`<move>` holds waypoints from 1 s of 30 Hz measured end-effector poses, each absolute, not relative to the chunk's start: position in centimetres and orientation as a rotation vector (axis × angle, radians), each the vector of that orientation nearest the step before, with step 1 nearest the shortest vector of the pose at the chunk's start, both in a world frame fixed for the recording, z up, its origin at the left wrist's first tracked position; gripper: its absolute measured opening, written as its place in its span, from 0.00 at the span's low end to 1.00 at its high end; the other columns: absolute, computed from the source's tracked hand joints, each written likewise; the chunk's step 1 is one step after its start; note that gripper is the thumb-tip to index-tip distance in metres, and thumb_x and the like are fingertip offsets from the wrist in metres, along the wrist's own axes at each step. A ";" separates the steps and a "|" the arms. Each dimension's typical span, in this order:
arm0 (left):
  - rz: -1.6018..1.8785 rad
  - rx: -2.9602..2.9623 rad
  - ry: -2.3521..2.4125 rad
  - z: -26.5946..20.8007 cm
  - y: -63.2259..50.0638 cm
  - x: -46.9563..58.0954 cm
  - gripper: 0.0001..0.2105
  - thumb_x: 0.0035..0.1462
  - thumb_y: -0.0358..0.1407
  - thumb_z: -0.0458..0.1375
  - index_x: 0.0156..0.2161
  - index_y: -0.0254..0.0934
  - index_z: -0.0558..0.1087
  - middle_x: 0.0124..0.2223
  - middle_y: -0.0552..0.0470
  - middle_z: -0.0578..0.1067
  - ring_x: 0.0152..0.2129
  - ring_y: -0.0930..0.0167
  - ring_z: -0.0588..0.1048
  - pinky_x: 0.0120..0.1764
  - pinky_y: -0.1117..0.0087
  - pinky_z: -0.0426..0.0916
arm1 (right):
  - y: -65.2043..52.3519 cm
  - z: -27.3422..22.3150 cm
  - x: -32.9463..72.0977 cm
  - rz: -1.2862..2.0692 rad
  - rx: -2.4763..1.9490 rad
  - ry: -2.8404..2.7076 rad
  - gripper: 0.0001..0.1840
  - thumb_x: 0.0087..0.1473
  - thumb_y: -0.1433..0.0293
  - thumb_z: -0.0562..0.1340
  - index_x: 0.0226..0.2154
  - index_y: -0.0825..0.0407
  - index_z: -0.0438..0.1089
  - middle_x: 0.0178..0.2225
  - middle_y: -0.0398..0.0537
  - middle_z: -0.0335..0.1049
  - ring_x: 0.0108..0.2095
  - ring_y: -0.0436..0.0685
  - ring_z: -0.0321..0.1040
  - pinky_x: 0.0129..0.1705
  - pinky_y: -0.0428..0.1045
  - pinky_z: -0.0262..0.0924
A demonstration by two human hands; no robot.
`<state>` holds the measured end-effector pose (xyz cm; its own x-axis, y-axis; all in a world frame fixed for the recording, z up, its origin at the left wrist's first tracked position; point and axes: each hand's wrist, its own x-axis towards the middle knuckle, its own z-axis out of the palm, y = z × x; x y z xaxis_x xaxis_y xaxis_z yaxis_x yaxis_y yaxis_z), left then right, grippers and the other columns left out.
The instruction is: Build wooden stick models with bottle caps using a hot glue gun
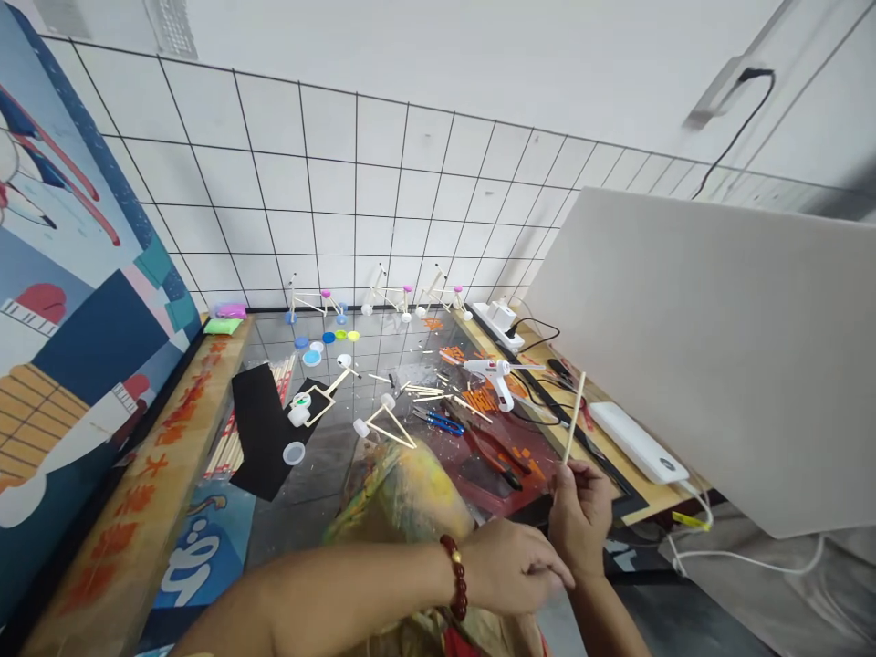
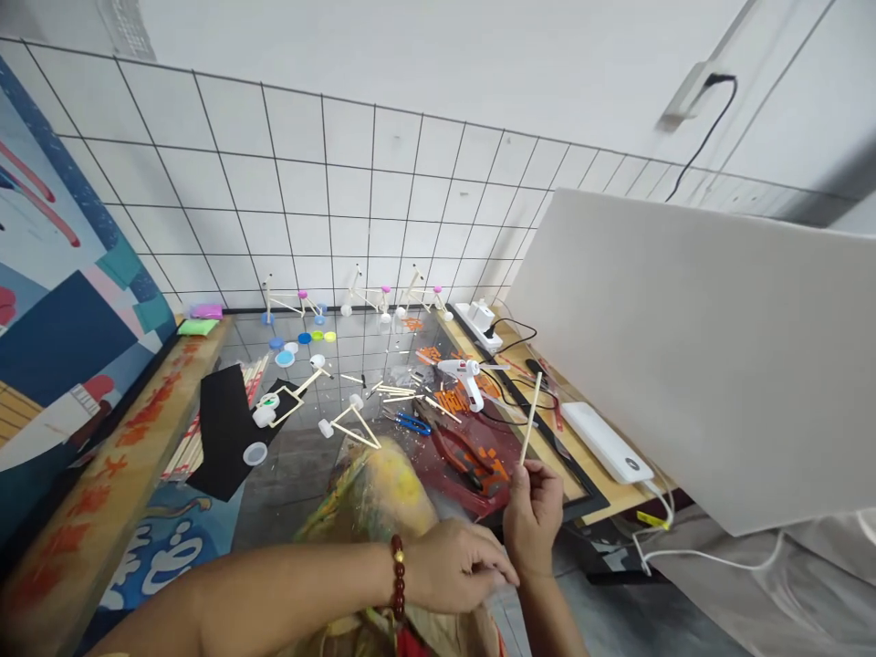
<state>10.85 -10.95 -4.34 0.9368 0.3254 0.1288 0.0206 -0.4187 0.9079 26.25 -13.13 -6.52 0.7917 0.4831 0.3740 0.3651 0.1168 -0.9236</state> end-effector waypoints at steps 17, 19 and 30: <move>0.469 1.703 0.337 -3.8 -11.3 10.6 0.14 0.49 0.47 0.69 0.32 0.37 0.83 0.28 0.51 0.77 0.25 0.74 0.71 0.31 0.75 0.66 | -13.9 -5.9 25.5 0.083 -1.533 -0.706 0.23 0.54 0.49 0.64 0.37 0.52 0.71 0.33 0.46 0.69 0.31 0.53 0.63 0.36 0.50 0.59; 0.730 1.636 0.410 -2.5 -10.9 10.3 0.15 0.58 0.45 0.63 0.38 0.34 0.82 0.34 0.46 0.78 0.29 0.71 0.74 0.34 0.73 0.68 | -14.1 -5.7 25.2 0.084 -1.446 -0.728 0.21 0.56 0.50 0.63 0.36 0.52 0.69 0.33 0.46 0.70 0.31 0.53 0.65 0.35 0.49 0.61; 0.942 1.267 0.450 0.1 -9.3 9.7 0.23 0.64 0.53 0.53 0.48 0.34 0.73 0.40 0.44 0.77 0.42 0.65 0.76 0.50 0.63 0.68 | -15.1 -3.6 24.3 -0.130 -1.247 -1.741 0.08 0.61 0.72 0.60 0.37 0.50 0.75 0.25 0.45 0.74 0.23 0.51 0.71 0.27 0.45 0.64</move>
<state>9.75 -9.33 0.14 0.5667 0.7991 0.2009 -0.3455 0.0091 0.9384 24.31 -15.09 -3.60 -0.0225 0.6770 0.7356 0.7788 0.4732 -0.4117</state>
